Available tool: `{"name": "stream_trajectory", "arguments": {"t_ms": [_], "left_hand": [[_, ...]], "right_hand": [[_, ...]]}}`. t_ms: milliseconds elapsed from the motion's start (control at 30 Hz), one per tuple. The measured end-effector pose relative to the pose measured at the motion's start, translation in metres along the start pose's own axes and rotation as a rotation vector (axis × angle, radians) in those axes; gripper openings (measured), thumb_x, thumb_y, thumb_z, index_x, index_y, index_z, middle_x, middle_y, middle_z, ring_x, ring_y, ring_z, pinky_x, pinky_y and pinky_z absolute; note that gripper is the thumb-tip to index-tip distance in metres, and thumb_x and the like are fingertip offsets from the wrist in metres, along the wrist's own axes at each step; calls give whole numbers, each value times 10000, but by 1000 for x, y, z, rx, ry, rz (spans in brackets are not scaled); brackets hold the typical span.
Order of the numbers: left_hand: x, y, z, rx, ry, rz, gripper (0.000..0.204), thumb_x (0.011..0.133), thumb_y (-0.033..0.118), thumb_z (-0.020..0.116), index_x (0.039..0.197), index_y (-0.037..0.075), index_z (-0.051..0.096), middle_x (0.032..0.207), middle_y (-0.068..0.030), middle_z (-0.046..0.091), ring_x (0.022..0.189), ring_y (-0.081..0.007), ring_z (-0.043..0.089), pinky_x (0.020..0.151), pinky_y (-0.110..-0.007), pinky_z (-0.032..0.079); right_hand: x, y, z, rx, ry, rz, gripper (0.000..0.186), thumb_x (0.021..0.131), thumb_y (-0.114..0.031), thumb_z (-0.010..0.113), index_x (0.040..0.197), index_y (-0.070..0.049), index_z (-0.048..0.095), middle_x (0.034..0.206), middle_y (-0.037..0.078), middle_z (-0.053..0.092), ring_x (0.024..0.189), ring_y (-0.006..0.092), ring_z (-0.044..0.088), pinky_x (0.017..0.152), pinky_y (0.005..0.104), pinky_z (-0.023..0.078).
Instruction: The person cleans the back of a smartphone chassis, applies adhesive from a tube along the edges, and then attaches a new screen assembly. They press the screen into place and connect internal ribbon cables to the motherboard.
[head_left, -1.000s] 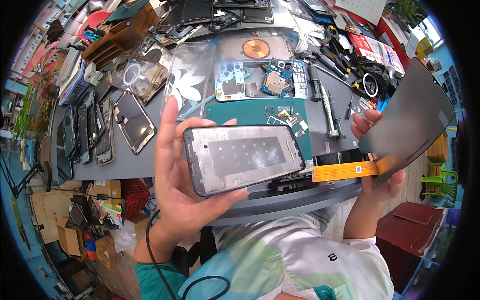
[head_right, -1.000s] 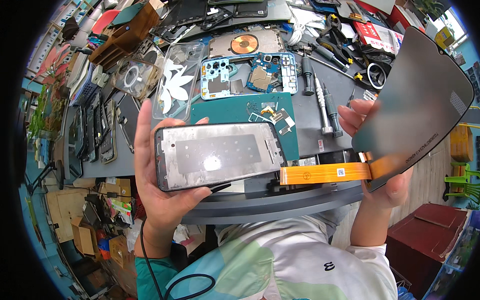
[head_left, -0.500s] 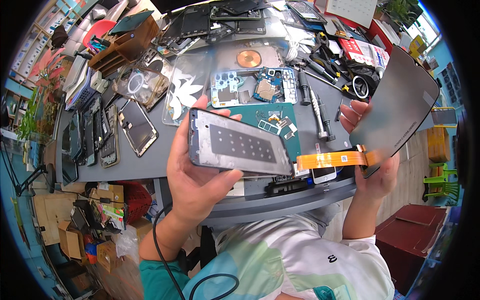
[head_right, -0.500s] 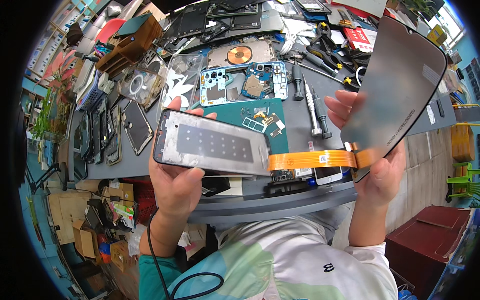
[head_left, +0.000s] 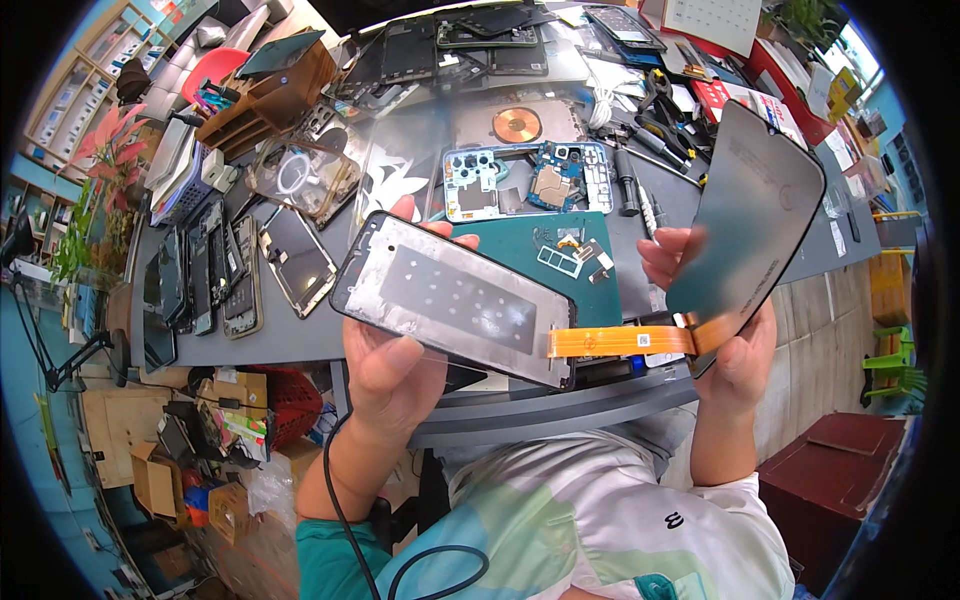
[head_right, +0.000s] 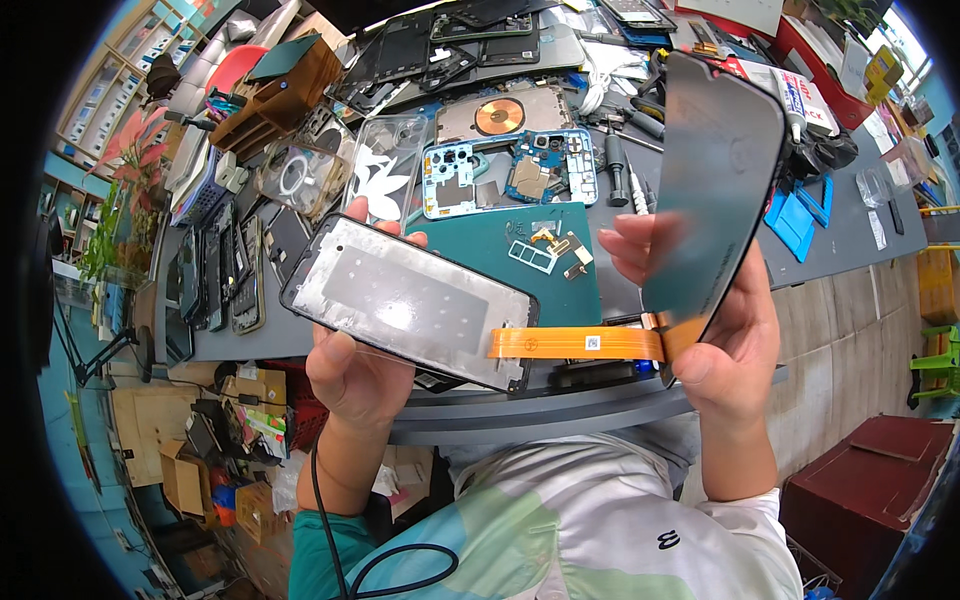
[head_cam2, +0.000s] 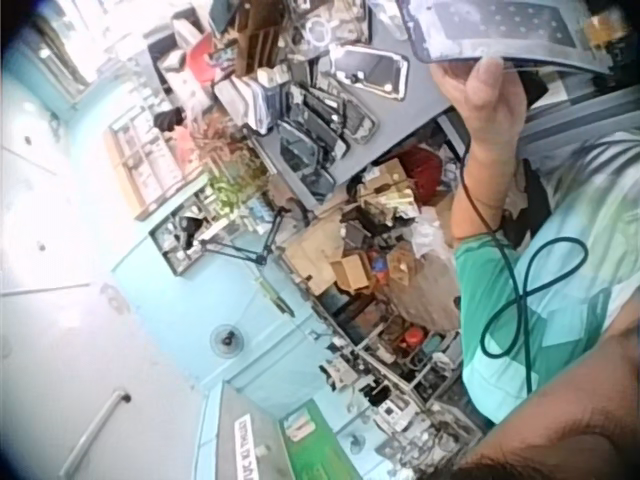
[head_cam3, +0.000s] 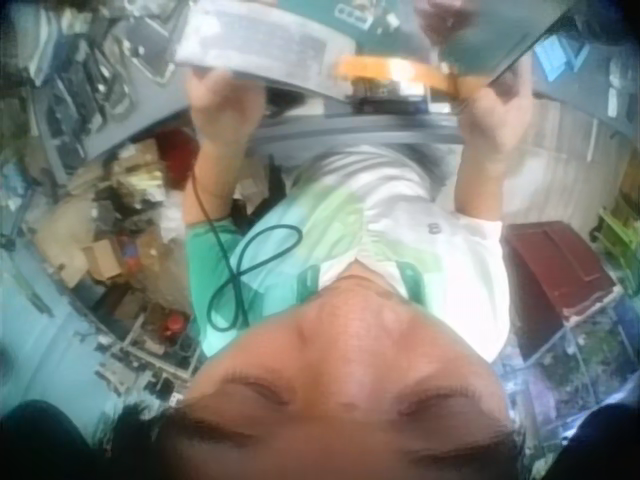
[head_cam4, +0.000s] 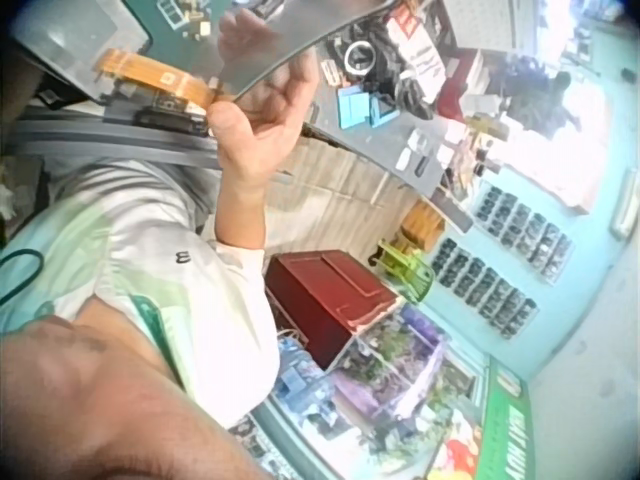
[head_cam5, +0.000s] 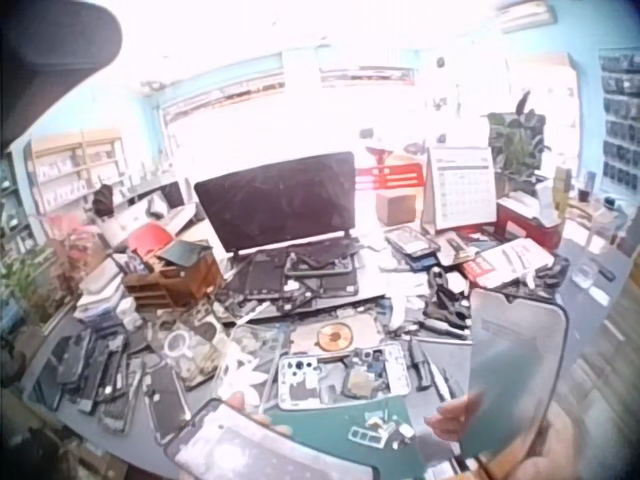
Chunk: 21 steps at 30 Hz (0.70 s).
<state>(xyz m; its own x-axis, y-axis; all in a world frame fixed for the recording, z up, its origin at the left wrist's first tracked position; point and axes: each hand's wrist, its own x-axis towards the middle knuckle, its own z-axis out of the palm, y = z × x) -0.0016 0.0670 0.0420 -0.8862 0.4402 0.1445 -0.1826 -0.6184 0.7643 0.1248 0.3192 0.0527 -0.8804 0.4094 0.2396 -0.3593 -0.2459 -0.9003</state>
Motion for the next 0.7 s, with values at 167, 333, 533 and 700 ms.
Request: {"name": "stream_trajectory", "arguments": {"t_ms": [167, 333, 533, 700], "left_hand": [[1, -1, 0, -1, 6, 8, 1167, 751, 311, 840, 1679, -32, 223, 1528, -194, 526, 1427, -370, 548, 1212, -524, 442], [1, -1, -2, 19, 8, 26, 1172, 746, 313, 848, 1676, -35, 226, 1527, -193, 522, 1420, -366, 552, 1212, -520, 440], [1, 0, 0, 23, 13, 26, 1194, 731, 311, 867, 1674, -39, 224, 1527, -192, 519, 1421, -363, 545, 1213, -516, 436], [3, -2, 1, 32, 4, 35, 1208, 720, 302, 874, 1673, -41, 218, 1527, -195, 518, 1426, -361, 537, 1215, -514, 432]], "right_hand": [[-5, 3, -2, 19, -7, 19, 1123, 740, -410, 993, 1540, 72, 368, 1459, 354, 562, 1370, 475, 601, 1211, 607, 434], [-8, 5, -3, 37, -22, 20, 1117, 738, -375, 997, 1540, 73, 362, 1465, 352, 555, 1381, 482, 588, 1213, 624, 423], [-10, 8, -9, 12, -56, -1, 1096, 736, -295, 999, 1546, 63, 353, 1467, 354, 550, 1401, 483, 569, 1224, 630, 406], [-12, 10, -12, -27, -80, -26, 1089, 735, -281, 999, 1549, 51, 357, 1466, 350, 556, 1404, 471, 572, 1221, 626, 414]]}}
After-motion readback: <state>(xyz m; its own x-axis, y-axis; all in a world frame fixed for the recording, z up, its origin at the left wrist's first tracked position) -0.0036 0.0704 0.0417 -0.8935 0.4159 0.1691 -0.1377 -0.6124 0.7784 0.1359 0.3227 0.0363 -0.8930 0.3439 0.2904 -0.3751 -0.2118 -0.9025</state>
